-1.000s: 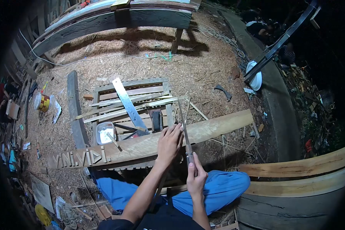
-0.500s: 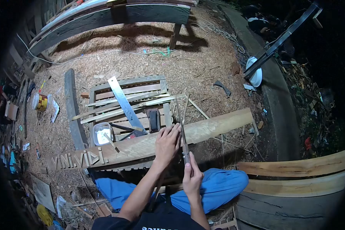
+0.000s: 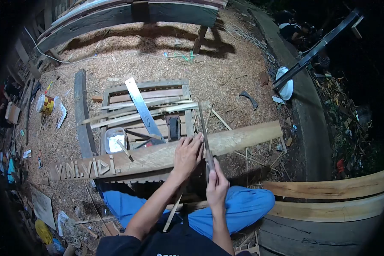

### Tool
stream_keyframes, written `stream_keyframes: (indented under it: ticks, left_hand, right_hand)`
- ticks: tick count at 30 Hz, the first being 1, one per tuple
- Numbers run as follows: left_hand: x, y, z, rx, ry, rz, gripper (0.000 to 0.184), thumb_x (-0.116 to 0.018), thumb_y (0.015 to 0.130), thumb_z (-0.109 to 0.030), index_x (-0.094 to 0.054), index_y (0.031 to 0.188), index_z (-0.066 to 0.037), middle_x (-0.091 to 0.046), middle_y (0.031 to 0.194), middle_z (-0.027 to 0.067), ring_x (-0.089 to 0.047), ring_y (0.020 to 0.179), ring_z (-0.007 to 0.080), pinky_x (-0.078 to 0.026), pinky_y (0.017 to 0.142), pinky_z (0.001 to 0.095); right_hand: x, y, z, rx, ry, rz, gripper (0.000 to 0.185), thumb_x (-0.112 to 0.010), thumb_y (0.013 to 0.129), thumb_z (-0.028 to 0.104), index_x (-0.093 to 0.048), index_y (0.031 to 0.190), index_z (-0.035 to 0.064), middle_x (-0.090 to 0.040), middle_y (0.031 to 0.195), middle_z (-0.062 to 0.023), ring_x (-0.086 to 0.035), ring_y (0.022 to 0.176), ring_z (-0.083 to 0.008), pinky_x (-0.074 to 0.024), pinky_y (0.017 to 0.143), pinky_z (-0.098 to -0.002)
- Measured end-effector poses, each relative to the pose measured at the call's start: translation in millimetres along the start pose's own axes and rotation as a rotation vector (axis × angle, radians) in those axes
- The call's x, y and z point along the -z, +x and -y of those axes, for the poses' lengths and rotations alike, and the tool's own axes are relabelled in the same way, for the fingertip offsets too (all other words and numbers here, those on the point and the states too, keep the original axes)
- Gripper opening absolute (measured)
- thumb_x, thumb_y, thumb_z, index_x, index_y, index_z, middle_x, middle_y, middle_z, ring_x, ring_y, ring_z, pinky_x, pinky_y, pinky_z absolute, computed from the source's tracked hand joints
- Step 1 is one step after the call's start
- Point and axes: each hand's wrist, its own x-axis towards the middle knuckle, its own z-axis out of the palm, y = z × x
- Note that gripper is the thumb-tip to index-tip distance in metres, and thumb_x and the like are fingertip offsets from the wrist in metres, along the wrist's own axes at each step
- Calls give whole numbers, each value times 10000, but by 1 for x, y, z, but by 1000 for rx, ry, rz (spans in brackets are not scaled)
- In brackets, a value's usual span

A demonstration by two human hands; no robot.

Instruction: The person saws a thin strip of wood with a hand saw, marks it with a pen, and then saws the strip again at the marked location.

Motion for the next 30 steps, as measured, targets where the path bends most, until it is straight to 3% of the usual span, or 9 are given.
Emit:
stream_keyframes:
  ticks: [5, 9, 13, 17, 21, 22, 26, 28, 30]
  left_hand:
    - [-3, -4, 1, -19, 12, -21, 320, -694, 947, -176, -693, 1230, -27, -717, 1244, 93, -639, 1095, 273, -473, 984, 421]
    - [0, -5, 0, -17, 29, -4, 331, -691, 946, -184, -690, 1237, -25, -717, 1245, 90, -636, 1103, 271, -465, 1002, 422]
    - [-1, -3, -1, 19, -6, 7, 351, -689, 945, -181, -676, 1257, -21, -710, 1260, 97, -628, 1120, 277, -452, 1024, 430]
    - [0, -6, 0, -4, 18, 40, 356, -683, 947, -182, -664, 1269, -30, -708, 1259, 101, -627, 1130, 273, -447, 1034, 430]
    - [0, -4, -2, 30, -7, 35, 333, -678, 950, -184, -665, 1246, -30, -701, 1274, 100, -622, 1144, 284, -443, 1041, 436]
    - [-2, 0, -1, 33, -12, 22, 333, -678, 950, -184, -665, 1246, -30, -701, 1274, 100, -622, 1144, 284, -443, 1041, 436]
    - [-2, -6, 1, 23, -19, 53, 320, -671, 948, -171, -672, 1232, -23, -691, 1310, 102, -622, 1143, 286, -443, 1037, 443]
    - [-2, -4, 0, 30, -19, 42, 309, -668, 948, -167, -674, 1220, -20, -690, 1311, 104, -621, 1140, 289, -444, 1036, 442]
    - [-3, -2, -1, 22, -17, 17, 307, -669, 948, -165, -673, 1218, -19, -692, 1305, 104, -622, 1136, 288, -444, 1035, 440]
  right_hand:
    - [11, -36, -13, -22, 92, -24, 420, -507, 1075, 162, -558, 1433, -51, -664, 1320, -284, -668, 1233, -368, -516, 994, -382]
    - [-6, -4, 4, 40, -15, -29, 427, -509, 1067, 146, -553, 1447, -44, -670, 1332, -269, -670, 1247, -306, -522, 997, -383]
    - [9, -34, 0, 15, 49, -20, 428, -512, 1071, 163, -551, 1440, -50, -657, 1340, -279, -667, 1237, -370, -523, 992, -381]
    - [-10, -2, -2, -41, 17, -20, 435, -493, 1074, 156, -543, 1451, -55, -661, 1362, -252, -651, 1273, -316, -506, 1032, -378]
    - [10, -37, -2, 2, 45, -10, 443, -483, 1080, 176, -541, 1452, -58, -649, 1375, -263, -629, 1305, -307, -482, 1056, -360]
    - [13, -43, -1, -132, 64, 29, 445, -484, 1080, 177, -538, 1455, -56, -652, 1375, -253, -635, 1297, -296, -487, 1044, -355]
    - [-8, 3, 0, -92, 36, -16, 422, -509, 1069, 171, -564, 1443, -16, -699, 1214, -289, -734, 1009, -281, -544, 867, -400]
    - [3, -16, 4, 14, -40, -16, 418, -512, 1066, 156, -564, 1441, -22, -695, 1251, -279, -731, 1051, -274, -546, 891, -399]
    - [8, -37, 2, -56, 65, -21, 422, -517, 1063, 148, -560, 1444, -27, -690, 1283, -272, -726, 1078, -262, -542, 907, -391]
